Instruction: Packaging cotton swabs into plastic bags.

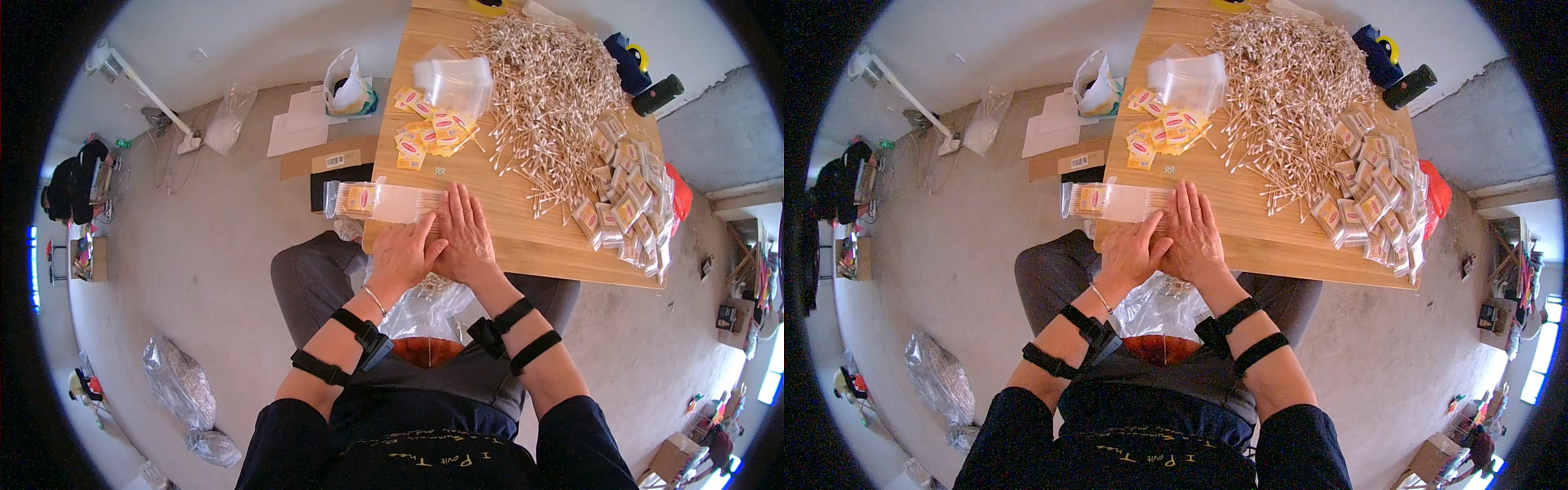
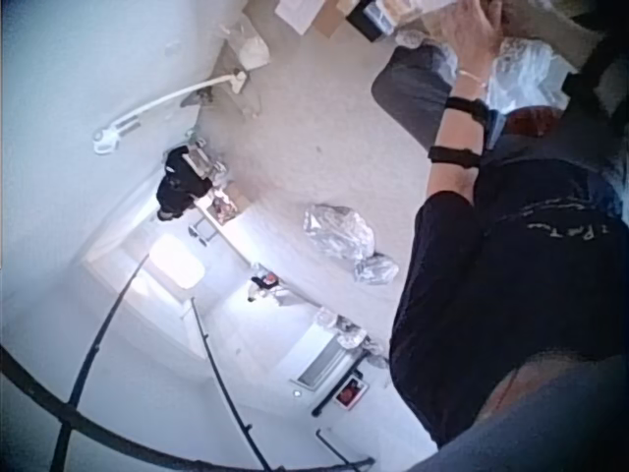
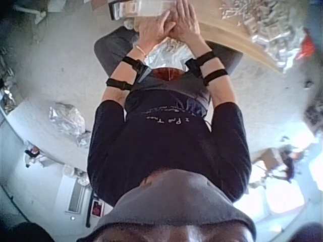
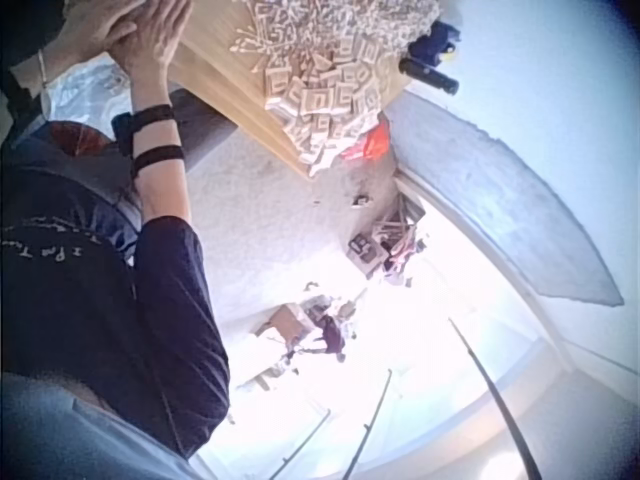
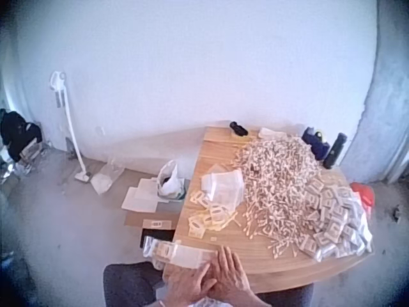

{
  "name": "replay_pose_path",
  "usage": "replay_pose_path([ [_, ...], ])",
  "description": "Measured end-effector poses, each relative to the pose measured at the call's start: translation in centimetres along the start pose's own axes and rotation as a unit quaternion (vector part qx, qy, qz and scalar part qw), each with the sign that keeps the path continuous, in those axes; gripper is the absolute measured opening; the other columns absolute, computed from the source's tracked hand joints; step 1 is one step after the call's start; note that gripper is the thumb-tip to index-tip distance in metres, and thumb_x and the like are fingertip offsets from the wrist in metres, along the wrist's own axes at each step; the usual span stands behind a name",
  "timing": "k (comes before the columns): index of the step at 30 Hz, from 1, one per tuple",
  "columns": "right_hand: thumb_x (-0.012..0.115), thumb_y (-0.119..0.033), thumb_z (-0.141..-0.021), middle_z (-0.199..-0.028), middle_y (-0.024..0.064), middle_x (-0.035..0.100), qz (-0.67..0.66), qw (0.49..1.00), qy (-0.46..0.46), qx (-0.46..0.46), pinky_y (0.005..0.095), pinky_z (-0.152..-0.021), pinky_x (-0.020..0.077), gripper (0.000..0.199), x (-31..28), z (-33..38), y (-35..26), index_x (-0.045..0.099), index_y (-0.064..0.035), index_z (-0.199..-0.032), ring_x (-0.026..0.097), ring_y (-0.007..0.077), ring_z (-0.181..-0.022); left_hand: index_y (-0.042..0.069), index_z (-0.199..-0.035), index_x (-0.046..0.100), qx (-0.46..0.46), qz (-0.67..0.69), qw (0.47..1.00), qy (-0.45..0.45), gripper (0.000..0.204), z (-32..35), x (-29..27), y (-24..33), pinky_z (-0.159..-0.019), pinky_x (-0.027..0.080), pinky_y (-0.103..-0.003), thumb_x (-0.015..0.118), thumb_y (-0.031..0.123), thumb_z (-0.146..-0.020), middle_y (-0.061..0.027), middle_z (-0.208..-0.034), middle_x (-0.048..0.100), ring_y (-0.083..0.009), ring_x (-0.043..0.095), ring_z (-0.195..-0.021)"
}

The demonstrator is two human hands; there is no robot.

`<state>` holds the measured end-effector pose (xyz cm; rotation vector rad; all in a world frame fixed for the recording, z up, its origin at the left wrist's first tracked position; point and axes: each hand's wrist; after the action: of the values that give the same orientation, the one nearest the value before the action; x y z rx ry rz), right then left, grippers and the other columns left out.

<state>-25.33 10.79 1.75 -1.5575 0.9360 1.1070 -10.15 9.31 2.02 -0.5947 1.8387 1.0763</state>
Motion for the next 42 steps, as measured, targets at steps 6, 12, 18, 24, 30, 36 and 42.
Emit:
replay_pose_path([
  [6, 0.056, -0.045, -0.08, -0.156, 0.0261, 0.023, 0.029, 1.0, 0.008, 0.004, 0.0455, -0.121, 0.0105, 0.09, 0.8, 0.1, 0.3, 0.028, 0.0094, -0.146, 0.016, 0.0354, -0.149, 0.008, -0.135, 0.051, -0.033, -0.016, 0.998, -0.052, 0.058, -0.8, -0.6, 0.4, -0.068, 0.05, -0.045, 0.051, 0.05, -0.095, -0.0151, -0.084, 0.07, -0.0336, 0.067, -0.075],
  [12, 0.057, -0.047, -0.08, -0.156, 0.0262, 0.022, 0.023, 1.0, -0.015, 0.011, 0.0455, -0.121, 0.0098, 0.093, 0.6, 0.0, 0.2, 0.025, 0.0095, -0.147, 0.015, 0.0352, -0.149, 0.007, -0.134, 0.052, -0.018, -0.013, 0.999, -0.023, 0.056, -0.7, -0.4, 0.2, -0.067, 0.052, -0.044, 0.053, 0.047, -0.095, -0.0158, -0.082, 0.07, -0.034, 0.067, -0.073],
  [18, 0.058, -0.054, -0.079, -0.156, 0.0266, 0.022, 0.034, 0.999, -0.03, 0.016, 0.0448, -0.121, 0.01, 0.098, -0.2, -0.1, -0.1, 0.026, 0.0092, -0.147, 0.015, 0.0345, -0.149, 0.007, -0.138, 0.048, -0.031, -0.006, 0.999, -0.043, 0.051, -0.9, -0.5, 0.1, -0.063, 0.051, -0.045, 0.057, 0.028, -0.092, -0.017, -0.078, 0.069, -0.0338, 0.067, -0.07],
  [24, 0.065, -0.068, -0.072, -0.155, 0.0265, 0.024, 0.021, 0.999, -0.046, 0.013, 0.0447, -0.122, 0.0099, 0.113, -1.0, -0.2, -0.2, 0.028, 0.009, -0.147, 0.016, 0.0343, -0.149, 0.008, -0.143, 0.04, -0.053, 0.006, 0.994, -0.099, 0.058, -1.7, -1.3, 0.1, -0.058, 0.051, -0.05, 0.058, 0.022, -0.09, -0.0207, -0.07, 0.066, -0.0385, 0.065, -0.063],
  [30, 0.066, -0.071, -0.068, -0.155, 0.0263, 0.024, 0.017, 0.998, -0.053, 0.019, 0.0447, -0.122, 0.0094, 0.118, -1.0, -0.3, -0.1, 0.028, 0.0091, -0.146, 0.015, 0.0342, -0.149, 0.009, -0.143, 0.04, -0.036, -0.005, 0.993, -0.115, 0.058, -2.0, -0.9, -0.4, -0.058, 0.051, -0.05, 0.058, 0.022, -0.09, -0.0213, -0.071, 0.066, -0.0386, 0.066, -0.064],
  [36, 0.066, -0.071, -0.068, -0.155, 0.0259, 0.024, 0.017, 0.999, -0.047, 0.018, 0.0446, -0.122, 0.0092, 0.118, -0.9, -0.3, -0.2, 0.028, 0.0093, -0.146, 0.016, 0.0345, -0.149, 0.01, -0.146, 0.037, -0.045, 0.005, 0.992, -0.12, 0.06, -2.0, -1.2, -0.2, -0.058, 0.051, -0.049, 0.058, 0.022, -0.09, -0.0218, -0.071, 0.067, -0.0388, 0.066, -0.063],
  [42, 0.067, -0.071, -0.067, -0.155, 0.026, 0.025, 0.008, 0.999, -0.039, 0.011, 0.0448, -0.122, 0.0089, 0.12, -1.0, -0.3, -0.1, 0.028, 0.0096, -0.146, 0.015, 0.0339, -0.149, 0.008, -0.147, 0.034, -0.033, -0.017, 0.992, -0.125, 0.061, -2.6, -1.3, -0.7, -0.058, 0.051, -0.047, 0.055, 0.022, -0.091, -0.019, -0.069, 0.066, -0.0363, 0.065, -0.062],
])
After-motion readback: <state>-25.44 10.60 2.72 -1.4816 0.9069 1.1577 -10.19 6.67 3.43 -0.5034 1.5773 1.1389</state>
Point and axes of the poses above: each hand's wrist, its own z-axis away from the middle knuckle, its own x-axis out of the palm, y = z × x
